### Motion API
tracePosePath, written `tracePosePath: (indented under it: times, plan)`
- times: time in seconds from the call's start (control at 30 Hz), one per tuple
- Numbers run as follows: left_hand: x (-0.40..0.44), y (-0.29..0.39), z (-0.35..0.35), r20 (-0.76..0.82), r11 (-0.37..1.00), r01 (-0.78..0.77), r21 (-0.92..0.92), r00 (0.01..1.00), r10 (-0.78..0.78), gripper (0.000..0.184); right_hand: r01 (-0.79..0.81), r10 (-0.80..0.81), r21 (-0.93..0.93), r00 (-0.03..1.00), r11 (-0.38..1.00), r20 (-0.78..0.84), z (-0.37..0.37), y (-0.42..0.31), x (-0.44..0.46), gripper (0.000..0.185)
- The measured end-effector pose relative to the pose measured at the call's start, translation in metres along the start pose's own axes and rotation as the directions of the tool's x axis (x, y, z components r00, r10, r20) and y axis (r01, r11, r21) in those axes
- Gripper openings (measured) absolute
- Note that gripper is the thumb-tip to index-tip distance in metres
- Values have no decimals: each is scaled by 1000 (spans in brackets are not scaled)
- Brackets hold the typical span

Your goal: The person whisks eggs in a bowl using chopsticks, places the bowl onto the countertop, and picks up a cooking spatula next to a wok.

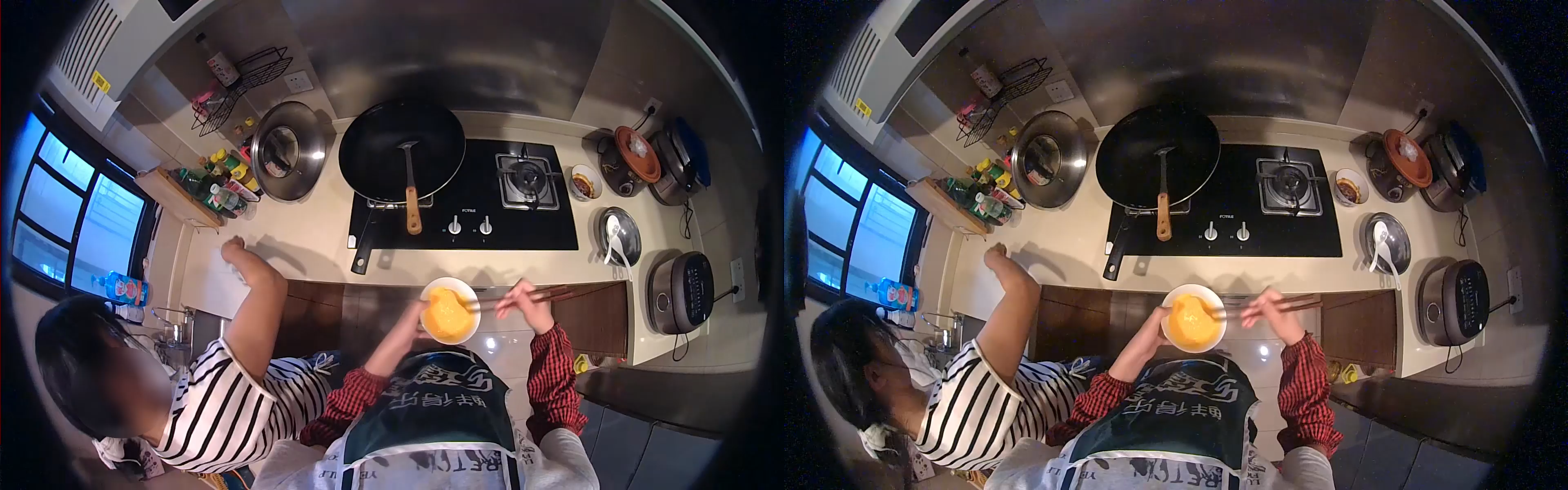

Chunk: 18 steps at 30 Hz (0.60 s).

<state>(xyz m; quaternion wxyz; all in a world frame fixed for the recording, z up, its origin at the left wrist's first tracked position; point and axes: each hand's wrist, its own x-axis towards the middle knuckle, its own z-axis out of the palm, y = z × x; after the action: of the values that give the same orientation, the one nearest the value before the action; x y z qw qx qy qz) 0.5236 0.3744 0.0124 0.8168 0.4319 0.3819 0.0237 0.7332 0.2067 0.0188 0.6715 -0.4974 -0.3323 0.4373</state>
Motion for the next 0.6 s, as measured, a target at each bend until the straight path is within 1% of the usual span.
tracePosePath:
  times: [0.07,0.1,0.13,0.17,0.23,0.27,0.37,0.4,0.47,0.5,0.53,0.6]
  plan:
    - [-6,8,4,-18,996,-48,79,999,50,52,19,-18,17,999,1000,-50,1,-4,0,21]
    - [-7,7,1,0,998,-34,46,999,34,51,26,-23,27,996,999,-81,4,-6,-3,21]
    - [-5,6,1,23,1000,-25,10,999,25,51,63,-71,-62,987,996,-147,0,-1,1,20]
    - [-4,5,1,47,999,-17,-29,999,18,51,17,-21,-65,997,998,-69,0,-3,-1,20]
    - [-4,7,3,14,998,-37,42,999,36,51,-74,80,-71,993,995,86,6,-10,-5,20]
    - [-5,7,4,-1,996,-42,79,999,42,51,11,-11,-1,1000,1000,12,7,-12,-4,19]
    - [-4,7,3,15,1000,14,22,1000,-15,52,-49,49,-47,999,998,5,5,-2,-3,18]
    - [-3,7,3,2,999,4,49,1000,-4,52,-99,108,-96,990,990,87,8,-9,-5,18]
    - [-7,6,1,-22,994,-4,107,1000,7,52,-26,20,-78,997,997,-73,4,-7,-1,17]
    - [-7,6,2,-8,996,-3,91,1000,3,53,9,-21,-78,988,997,-155,1,-6,-1,17]
    - [-7,7,4,5,997,-3,75,1000,3,53,-80,79,-11,994,997,-73,0,-4,-2,17]
    - [-6,11,3,17,997,-16,79,1000,15,55,-34,33,-26,999,999,-29,5,-11,-8,17]
